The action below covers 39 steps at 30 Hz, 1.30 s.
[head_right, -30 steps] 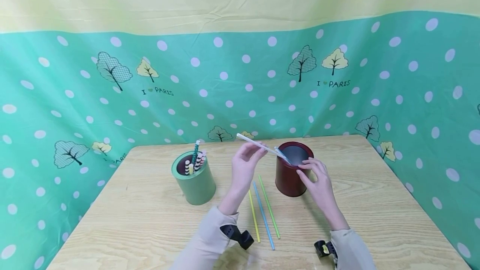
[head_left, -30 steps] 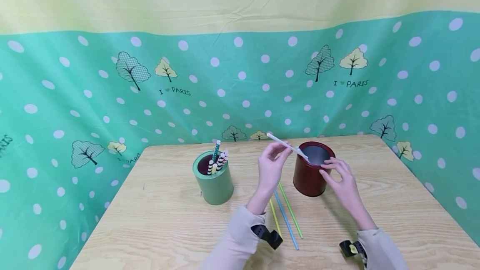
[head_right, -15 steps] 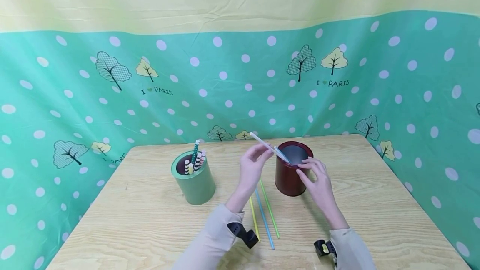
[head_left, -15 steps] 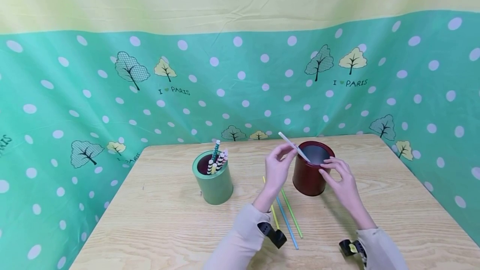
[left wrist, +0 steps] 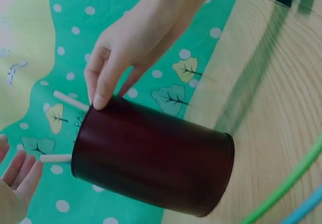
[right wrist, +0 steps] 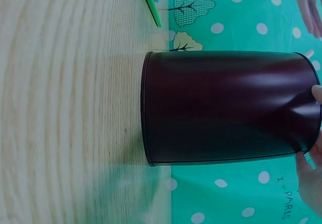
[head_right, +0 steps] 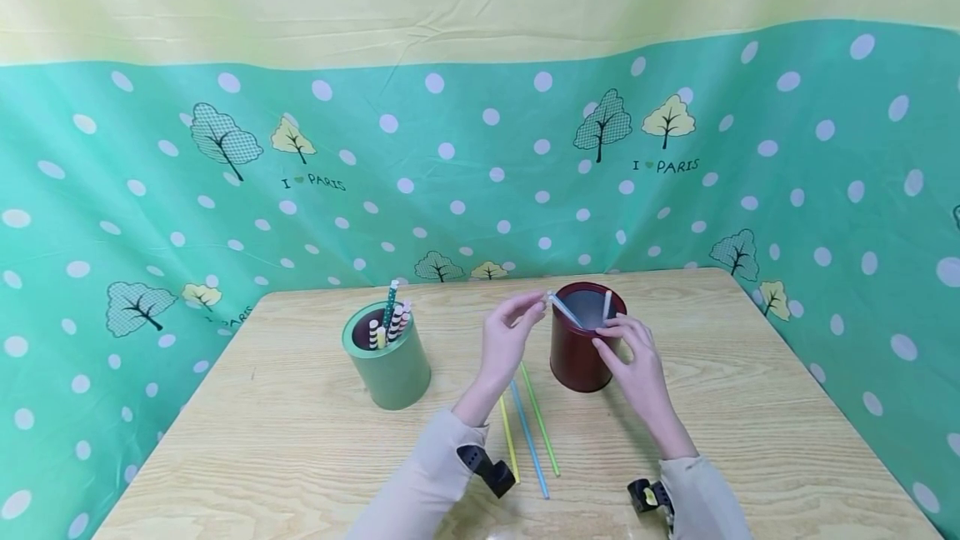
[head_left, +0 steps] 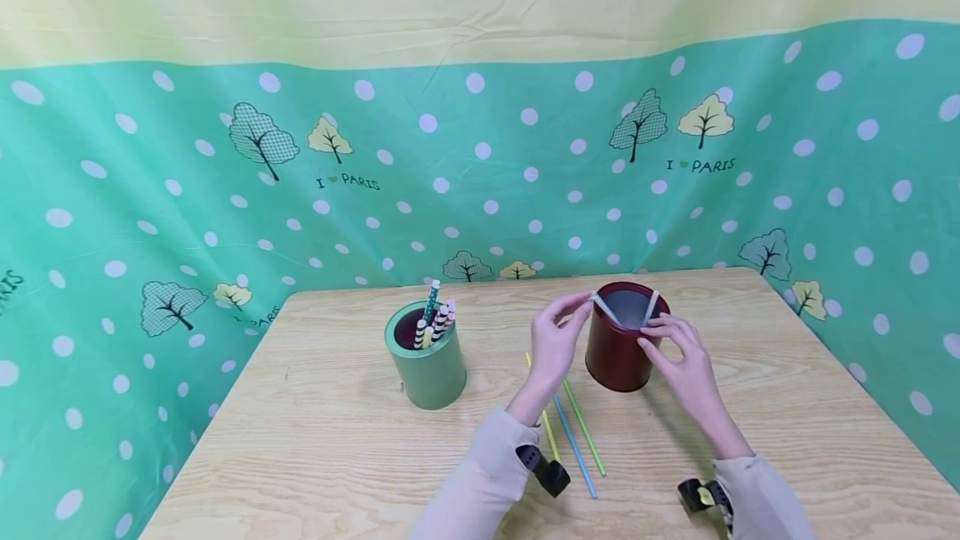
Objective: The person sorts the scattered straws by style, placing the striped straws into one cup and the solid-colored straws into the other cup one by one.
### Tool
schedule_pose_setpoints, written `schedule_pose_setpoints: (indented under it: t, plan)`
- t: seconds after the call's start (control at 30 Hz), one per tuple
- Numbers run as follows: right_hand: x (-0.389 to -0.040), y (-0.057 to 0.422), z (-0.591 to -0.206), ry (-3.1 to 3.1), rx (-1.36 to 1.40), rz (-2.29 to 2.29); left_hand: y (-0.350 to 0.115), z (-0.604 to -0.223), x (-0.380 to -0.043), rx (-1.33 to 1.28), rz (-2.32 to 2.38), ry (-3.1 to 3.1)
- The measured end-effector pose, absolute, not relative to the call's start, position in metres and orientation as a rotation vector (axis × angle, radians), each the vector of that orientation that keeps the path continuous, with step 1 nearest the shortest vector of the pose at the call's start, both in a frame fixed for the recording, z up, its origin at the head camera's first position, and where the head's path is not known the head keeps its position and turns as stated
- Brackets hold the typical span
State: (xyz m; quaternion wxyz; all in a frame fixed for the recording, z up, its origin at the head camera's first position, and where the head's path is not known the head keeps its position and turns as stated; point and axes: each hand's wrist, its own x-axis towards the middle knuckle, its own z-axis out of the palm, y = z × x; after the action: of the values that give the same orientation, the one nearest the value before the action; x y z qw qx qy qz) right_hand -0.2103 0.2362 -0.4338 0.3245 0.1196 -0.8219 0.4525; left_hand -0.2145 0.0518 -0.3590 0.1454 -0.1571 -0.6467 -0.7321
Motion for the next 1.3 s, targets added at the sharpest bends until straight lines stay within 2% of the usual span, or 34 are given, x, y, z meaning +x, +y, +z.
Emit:
schedule_pose_setpoints:
  t: [0.47,0.73,1.0,1.3]
  plan:
    - [-0.209,0.236,-0.433,-2.153,0.314,1.174,0.028,-0.376,-0.210,-0.468,-2.014,-2.105]
    - [-0.210,0.236,-0.433,-2.164,0.296,1.175,0.013,-0.383,-0.207,-0.626,-1.872,-2.278]
    - [-0.209,0.235,-0.432,-2.169,0.289,1.180,0.001,-0.417,-0.223,-0.765,-1.729,-2.466]
    - [-0.210,0.235,-0.433,-2.155,0.316,1.169,-0.011,-0.420,-0.221,-0.929,-1.606,-2.672]
